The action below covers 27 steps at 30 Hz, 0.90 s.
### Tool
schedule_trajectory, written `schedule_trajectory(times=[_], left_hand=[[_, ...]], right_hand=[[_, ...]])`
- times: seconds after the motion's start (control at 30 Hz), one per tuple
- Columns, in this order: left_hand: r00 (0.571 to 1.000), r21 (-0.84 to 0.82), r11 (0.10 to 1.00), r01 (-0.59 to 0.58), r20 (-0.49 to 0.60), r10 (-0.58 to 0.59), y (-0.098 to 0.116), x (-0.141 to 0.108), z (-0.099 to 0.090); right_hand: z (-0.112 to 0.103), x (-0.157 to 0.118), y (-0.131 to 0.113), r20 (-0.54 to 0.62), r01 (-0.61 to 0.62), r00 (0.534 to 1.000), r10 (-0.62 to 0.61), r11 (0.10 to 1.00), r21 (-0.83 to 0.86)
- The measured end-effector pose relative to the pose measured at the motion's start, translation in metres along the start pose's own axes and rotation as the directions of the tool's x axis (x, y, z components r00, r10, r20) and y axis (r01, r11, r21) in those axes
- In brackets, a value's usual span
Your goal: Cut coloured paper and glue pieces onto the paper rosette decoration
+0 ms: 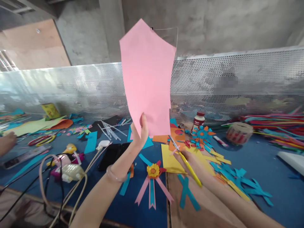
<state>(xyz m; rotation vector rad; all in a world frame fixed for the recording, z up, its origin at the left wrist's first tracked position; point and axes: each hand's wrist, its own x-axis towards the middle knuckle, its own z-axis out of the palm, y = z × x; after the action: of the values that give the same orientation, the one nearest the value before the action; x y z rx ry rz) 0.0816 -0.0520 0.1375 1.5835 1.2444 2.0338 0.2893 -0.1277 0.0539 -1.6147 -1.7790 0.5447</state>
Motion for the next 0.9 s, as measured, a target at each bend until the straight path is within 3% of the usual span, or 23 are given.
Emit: schedule_trajectory(times=[0.13,0.27,0.47,0.6,0.67,0.73,0.8,0.9], left_hand=[[0.998,0.035,0.999,0.013,-0.064,-0.011,0.002,0.006,-0.002],[0.999,-0.018,1.000,-0.005,-0.048,0.004,0.001,0.002,0.000],[1.000,0.017,1.000,0.015,-0.016,-0.015,-0.006,-0.018,-0.006],[0.999,0.085,0.995,0.046,0.016,-0.048,-0.003,-0.038,-0.011],[0.998,0.106,0.993,0.058,0.025,-0.061,-0.001,-0.046,-0.014],[0.997,0.130,0.989,0.070,0.008,-0.071,0.001,-0.053,-0.016],[0.998,0.163,0.984,0.070,-0.016,-0.068,0.002,-0.057,-0.017],[1.000,0.191,0.981,0.014,-0.019,-0.011,0.004,-0.059,-0.020]], right_hand=[[-0.023,0.002,0.030,0.064,-0.058,0.995,0.083,0.944,-0.325],[-0.029,-0.003,0.046,0.123,-0.101,0.976,0.178,0.878,-0.467],[-0.048,-0.003,0.035,0.253,0.030,0.960,0.120,0.855,-0.518],[-0.064,0.002,0.008,0.137,0.057,0.990,0.039,0.772,-0.634],[-0.069,0.002,-0.012,0.072,0.133,0.991,-0.112,0.855,-0.501],[-0.071,0.000,-0.032,-0.033,0.269,0.960,-0.277,0.951,-0.155],[-0.069,-0.003,-0.048,-0.135,0.330,0.939,-0.316,0.938,0.101],[-0.063,-0.003,-0.059,-0.155,0.315,0.948,-0.280,0.902,0.296]])
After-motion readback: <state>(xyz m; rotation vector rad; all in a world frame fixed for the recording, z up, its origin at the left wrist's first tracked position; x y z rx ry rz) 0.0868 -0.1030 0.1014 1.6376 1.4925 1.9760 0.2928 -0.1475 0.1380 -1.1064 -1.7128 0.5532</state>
